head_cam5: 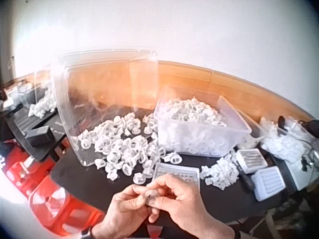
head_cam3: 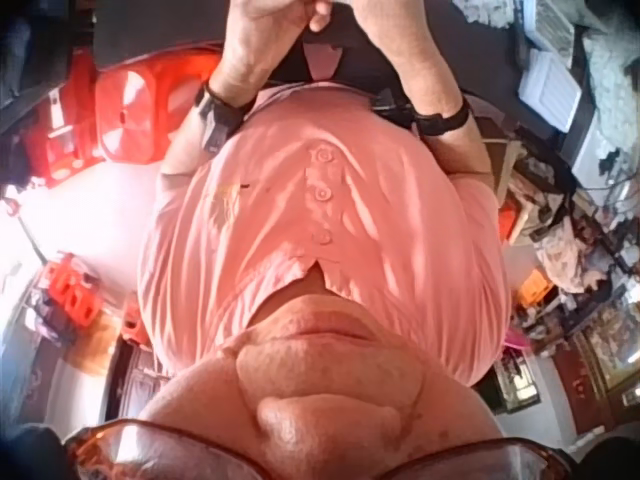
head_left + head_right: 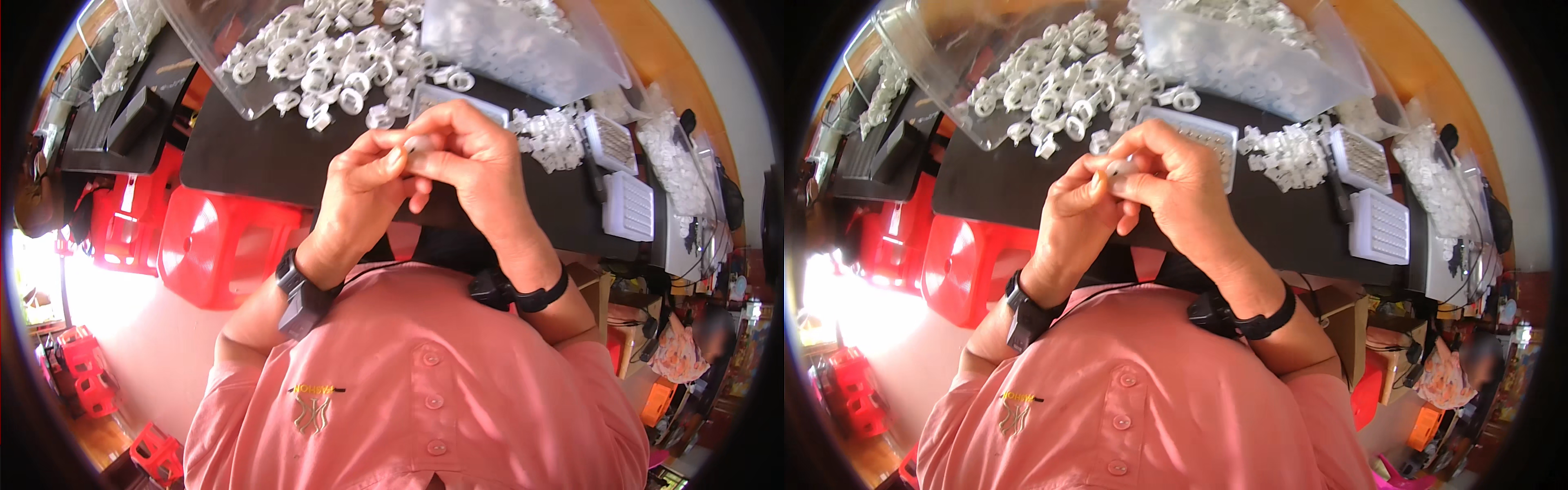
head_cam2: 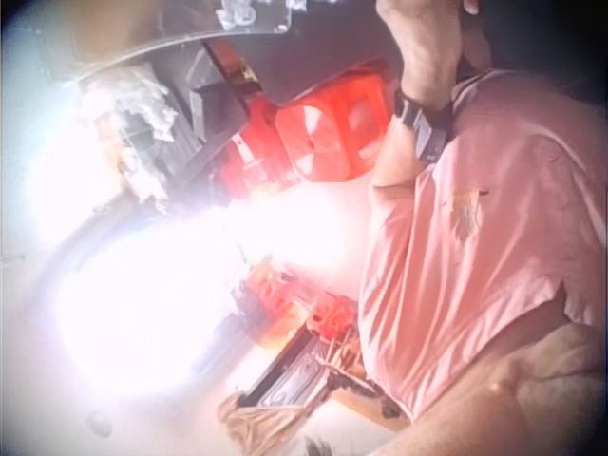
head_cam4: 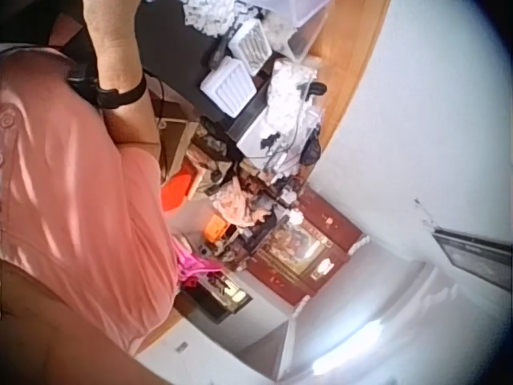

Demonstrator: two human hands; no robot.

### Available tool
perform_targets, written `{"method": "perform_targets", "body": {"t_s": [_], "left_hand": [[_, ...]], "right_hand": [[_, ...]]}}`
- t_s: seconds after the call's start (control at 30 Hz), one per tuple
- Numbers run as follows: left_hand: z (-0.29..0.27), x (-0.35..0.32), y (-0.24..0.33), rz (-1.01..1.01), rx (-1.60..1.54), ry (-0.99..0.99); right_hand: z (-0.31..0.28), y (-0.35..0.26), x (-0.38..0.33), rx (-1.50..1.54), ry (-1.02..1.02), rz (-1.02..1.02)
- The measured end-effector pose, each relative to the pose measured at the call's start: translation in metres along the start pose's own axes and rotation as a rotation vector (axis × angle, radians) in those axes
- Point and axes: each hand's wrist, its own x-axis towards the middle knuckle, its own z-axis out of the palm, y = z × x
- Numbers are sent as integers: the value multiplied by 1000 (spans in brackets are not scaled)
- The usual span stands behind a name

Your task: Assembling small white plastic components and placing them into a white components tray.

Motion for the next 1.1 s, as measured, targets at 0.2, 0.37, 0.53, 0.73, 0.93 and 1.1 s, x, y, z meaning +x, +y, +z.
{"method": "perform_targets", "body": {"t_s": [0.2,0.37,0.53,0.73,0.93,1.1], "left_hand": [[-9,-3,3,-74,-4,-82],[-14,-2,2,-79,-18,-124],[-10,-3,3,-85,-37,-65],[-8,-2,4,-120,-69,-119],[-8,-8,11,-91,-17,-123],[-9,-17,30,-42,64,3]], "right_hand": [[-17,-10,3,127,-211,168],[-11,-22,0,-14,-208,174],[-7,-16,4,-87,-205,161],[-38,-68,39,-406,-48,-143],[-36,-133,68,-1420,211,-820],[-16,-39,71,-1156,-130,-349]]}}
